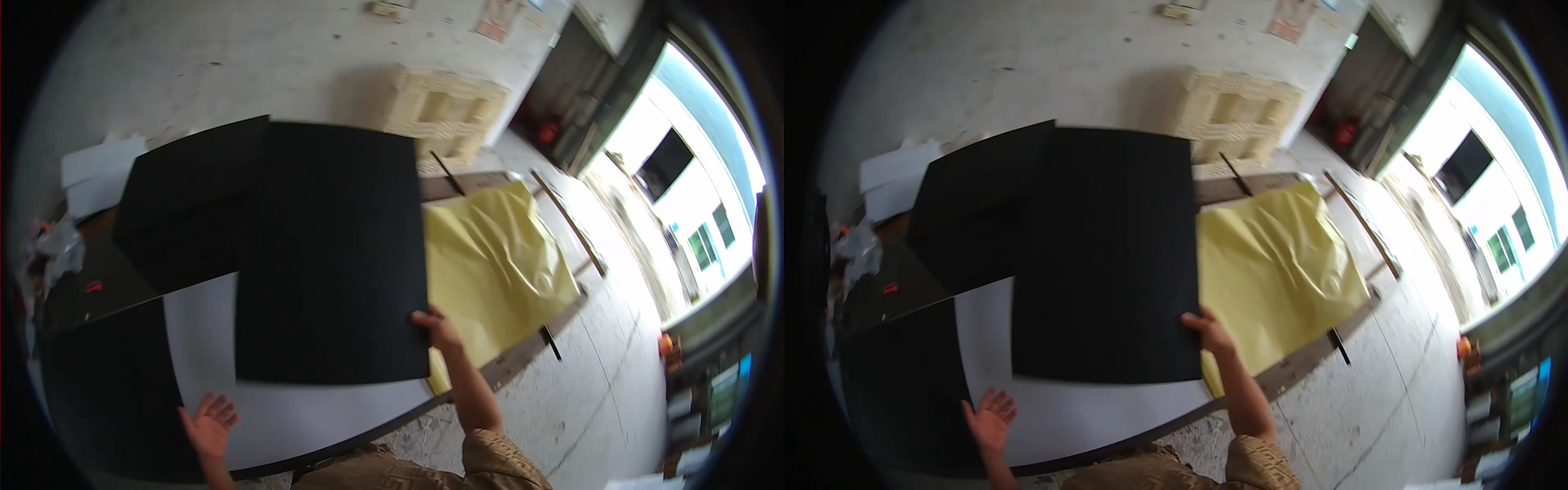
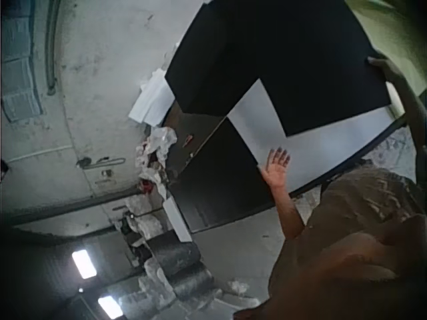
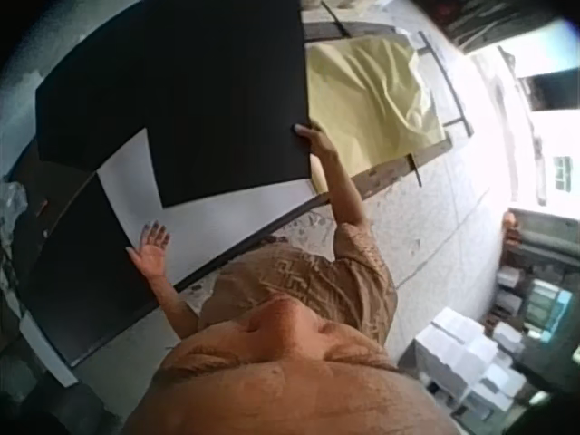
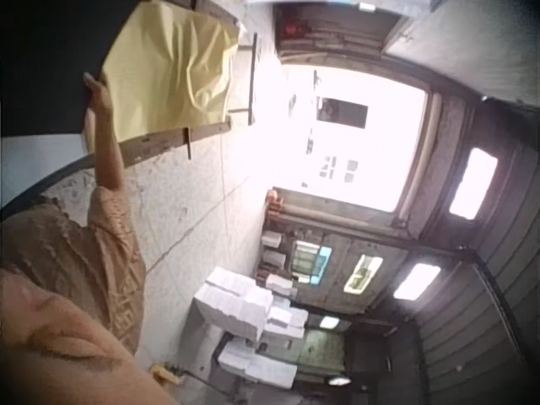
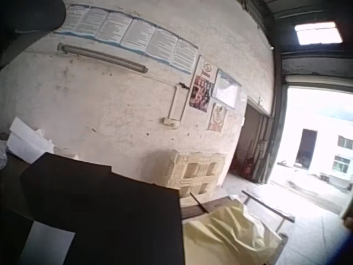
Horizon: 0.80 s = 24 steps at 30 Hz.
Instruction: The person aligns black and white sheets on a workbench, uses a utility knife to cut the black sheets along a straight line, and stacks the cut pieces. They also handle a yellow protective sheet and various office supplies on the table.
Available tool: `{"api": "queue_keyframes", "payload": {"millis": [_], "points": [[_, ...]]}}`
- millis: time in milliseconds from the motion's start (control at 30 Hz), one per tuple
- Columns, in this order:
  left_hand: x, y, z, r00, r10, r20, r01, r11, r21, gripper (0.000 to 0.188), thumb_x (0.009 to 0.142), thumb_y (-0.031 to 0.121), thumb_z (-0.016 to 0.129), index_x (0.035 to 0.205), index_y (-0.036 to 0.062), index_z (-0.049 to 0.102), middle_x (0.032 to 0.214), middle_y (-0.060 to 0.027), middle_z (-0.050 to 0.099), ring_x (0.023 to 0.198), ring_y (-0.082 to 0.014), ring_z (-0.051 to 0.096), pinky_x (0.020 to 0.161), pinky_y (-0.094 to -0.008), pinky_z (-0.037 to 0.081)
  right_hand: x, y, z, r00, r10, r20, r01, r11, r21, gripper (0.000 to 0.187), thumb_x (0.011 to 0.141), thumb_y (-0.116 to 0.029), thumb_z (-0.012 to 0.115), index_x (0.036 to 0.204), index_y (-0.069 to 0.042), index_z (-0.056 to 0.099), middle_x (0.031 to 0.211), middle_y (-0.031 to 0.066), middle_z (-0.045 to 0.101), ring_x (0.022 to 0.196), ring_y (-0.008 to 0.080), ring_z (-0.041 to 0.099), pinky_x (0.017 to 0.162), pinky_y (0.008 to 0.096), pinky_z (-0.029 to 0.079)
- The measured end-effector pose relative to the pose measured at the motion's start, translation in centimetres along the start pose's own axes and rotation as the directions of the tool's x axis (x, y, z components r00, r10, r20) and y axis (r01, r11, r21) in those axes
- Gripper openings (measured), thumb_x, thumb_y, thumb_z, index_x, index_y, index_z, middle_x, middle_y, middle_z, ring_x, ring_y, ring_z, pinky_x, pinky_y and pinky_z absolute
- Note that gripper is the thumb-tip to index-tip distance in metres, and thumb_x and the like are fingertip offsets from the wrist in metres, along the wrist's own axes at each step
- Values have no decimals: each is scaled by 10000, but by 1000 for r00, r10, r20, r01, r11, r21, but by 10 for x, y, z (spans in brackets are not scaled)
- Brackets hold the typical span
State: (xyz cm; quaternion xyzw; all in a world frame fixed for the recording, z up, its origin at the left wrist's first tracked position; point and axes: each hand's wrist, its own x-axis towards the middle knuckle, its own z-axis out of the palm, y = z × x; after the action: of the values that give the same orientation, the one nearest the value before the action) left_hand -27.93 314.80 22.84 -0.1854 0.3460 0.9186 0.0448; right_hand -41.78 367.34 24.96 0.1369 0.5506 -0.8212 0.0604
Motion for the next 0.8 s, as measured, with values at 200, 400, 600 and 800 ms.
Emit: {"api": "queue_keyframes", "payload": {"millis": [200, 400, 600, 800], "points": [[10, 47, 4, 982, -64, 180, -72, 750, 658, 722, 910, 320, 606, 1462, 19, 252, 1092, -178, 626, 892, -251, 656, 743, -371, 557, -70, 66, 31, 956, 180, 233, -156, 981, -119, 483, 845, -130, 700, 1268, 7, 512, 1107, 98, 639, 975, 201, 629, 859, 356, 525], [21, 56, -9, 957, 179, 229, -287, 463, 838, 623, 818, 41, 730, 1351, -34, 416, 1203, -131, 592, 1076, -178, 597, 892, -314, 514, -98, 54, 92, 993, 112, 45, -91, 938, -336, 442, 849, -161, 705, 1235, -12, 549, 1034, 50, 647, 938, 145, 612, 817, 317, 519], [12, 105, -61, 915, 342, 215, -334, 338, 880, 401, 784, 72, 764, 1102, 33, 523, 888, -63, 632, 795, -138, 634, 683, -280, 530, -80, 75, 171, 945, 15, 327, 202, 759, -619, 831, 774, 50, 710, 1429, -77, 215, 1129, 210, 592, 986, 248, 620, 816, 340, 542], [-21, 82, -140, 949, 316, 4, -94, 270, 958, 367, 719, 98, 804, 960, 60, 530, 675, -45, 596, 647, -125, 600, 591, -286, 485, -93, 168, 174, 941, 93, 326, 174, 692, -701, 959, 691, 134, 712, 1456, -132, 197, 944, 124, 595, 852, 198, 622, 709, 317, 527]]}}
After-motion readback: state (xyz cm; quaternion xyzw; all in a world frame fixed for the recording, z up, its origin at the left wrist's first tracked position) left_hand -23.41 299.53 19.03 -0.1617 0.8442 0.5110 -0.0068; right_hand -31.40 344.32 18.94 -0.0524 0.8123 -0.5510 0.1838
